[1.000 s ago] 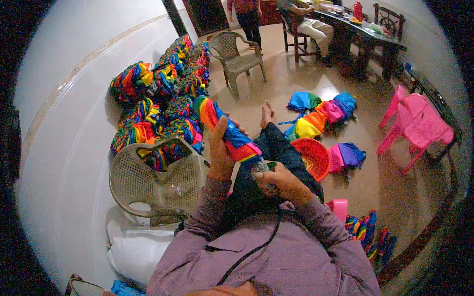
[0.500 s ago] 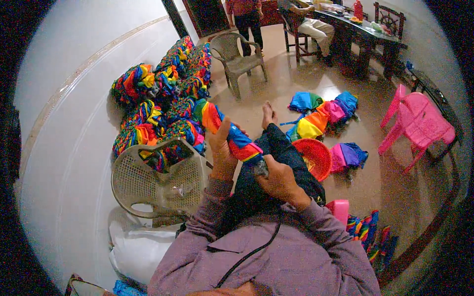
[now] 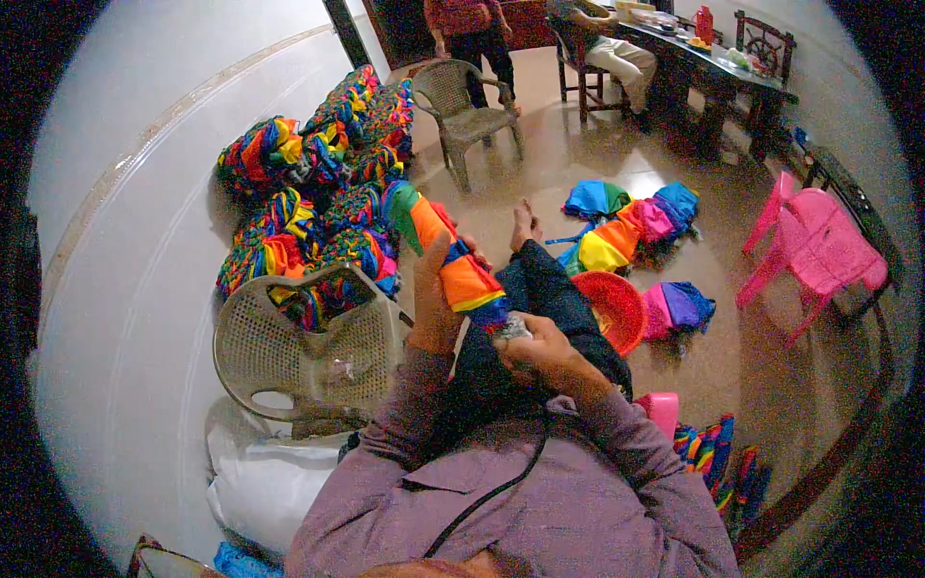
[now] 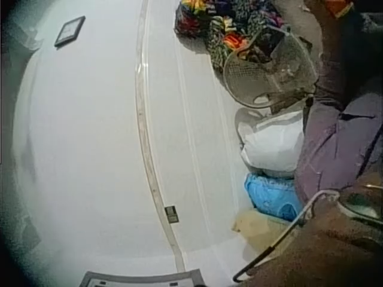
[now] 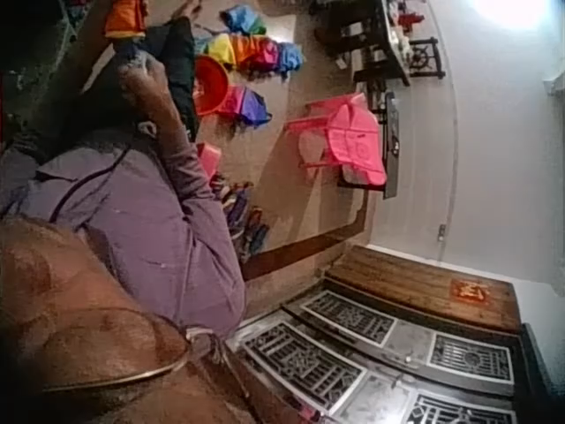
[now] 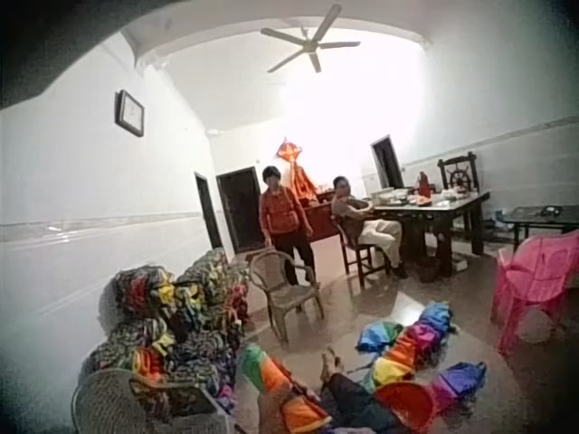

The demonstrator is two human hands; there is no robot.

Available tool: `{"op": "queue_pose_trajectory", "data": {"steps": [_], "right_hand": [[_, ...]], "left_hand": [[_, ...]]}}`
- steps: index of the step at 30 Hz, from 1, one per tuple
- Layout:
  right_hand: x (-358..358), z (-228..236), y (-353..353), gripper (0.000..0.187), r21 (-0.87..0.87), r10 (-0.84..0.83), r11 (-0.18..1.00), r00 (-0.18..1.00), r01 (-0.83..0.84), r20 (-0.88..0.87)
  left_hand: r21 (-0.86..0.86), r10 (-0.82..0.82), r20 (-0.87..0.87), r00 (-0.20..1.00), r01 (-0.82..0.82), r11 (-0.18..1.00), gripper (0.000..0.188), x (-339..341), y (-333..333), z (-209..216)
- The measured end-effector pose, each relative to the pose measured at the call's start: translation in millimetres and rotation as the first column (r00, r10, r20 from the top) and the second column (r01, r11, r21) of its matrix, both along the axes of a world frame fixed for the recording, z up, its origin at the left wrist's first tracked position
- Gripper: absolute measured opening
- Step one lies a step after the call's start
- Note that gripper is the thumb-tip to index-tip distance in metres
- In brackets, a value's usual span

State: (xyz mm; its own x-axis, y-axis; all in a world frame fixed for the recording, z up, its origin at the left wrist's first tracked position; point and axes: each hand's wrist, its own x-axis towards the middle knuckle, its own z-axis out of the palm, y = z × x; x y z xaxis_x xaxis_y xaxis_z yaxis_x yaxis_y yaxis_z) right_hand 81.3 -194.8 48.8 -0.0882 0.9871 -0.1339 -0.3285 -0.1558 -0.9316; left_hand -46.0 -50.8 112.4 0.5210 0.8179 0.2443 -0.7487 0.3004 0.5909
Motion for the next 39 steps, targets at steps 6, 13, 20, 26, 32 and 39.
{"op": "queue_pose_trajectory", "data": {"steps": [6, 13, 20, 26, 32, 39], "right_hand": [[-20.4, -1.7, 2.4, 0.041, 0.580, -0.612, 0.783, 0.446, 0.224, 0.653], [-11.0, -4.2, 2.3, 0.038, 0.498, -0.518, 0.849, 0.458, 0.176, 0.722], [2.2, -0.6, -5.7, 0.036, 0.015, 0.157, 0.987, 0.942, -0.160, -0.298], [-12.2, -0.2, 3.1, 0.038, 0.266, -0.284, 0.947, 0.860, 0.181, 0.425], [-11.9, -18.3, 9.3, 0.035, 0.605, -0.616, 0.785, 0.286, 0.136, 0.734], [4.1, -4.6, 0.4, 0.031, 0.130, -0.015, 0.991, 0.985, -0.008, 0.173]], "left_hand": [[0.010, 0.210, -0.155, 0.965, -0.211, 0.977, 0.024, 0.9, 4.4, -3.3], [0.033, 0.073, -0.124, 0.990, -0.069, 0.997, 0.036, 3.9, 8.1, -13.6], [0.060, 0.003, -0.148, 0.989, 0.006, 0.998, 0.041, -0.5, -2.1, -5.2], [0.011, 0.100, -0.172, 0.980, -0.099, 0.995, 0.032, 1.1, 8.6, -11.2], [0.096, 0.234, -0.161, 0.959, -0.221, 0.971, 0.030, 5.3, 10.4, -14.5], [-0.012, 0.060, -0.103, 0.993, -0.062, 0.998, 0.033, 2.8, -8.9, 7.3]]}}
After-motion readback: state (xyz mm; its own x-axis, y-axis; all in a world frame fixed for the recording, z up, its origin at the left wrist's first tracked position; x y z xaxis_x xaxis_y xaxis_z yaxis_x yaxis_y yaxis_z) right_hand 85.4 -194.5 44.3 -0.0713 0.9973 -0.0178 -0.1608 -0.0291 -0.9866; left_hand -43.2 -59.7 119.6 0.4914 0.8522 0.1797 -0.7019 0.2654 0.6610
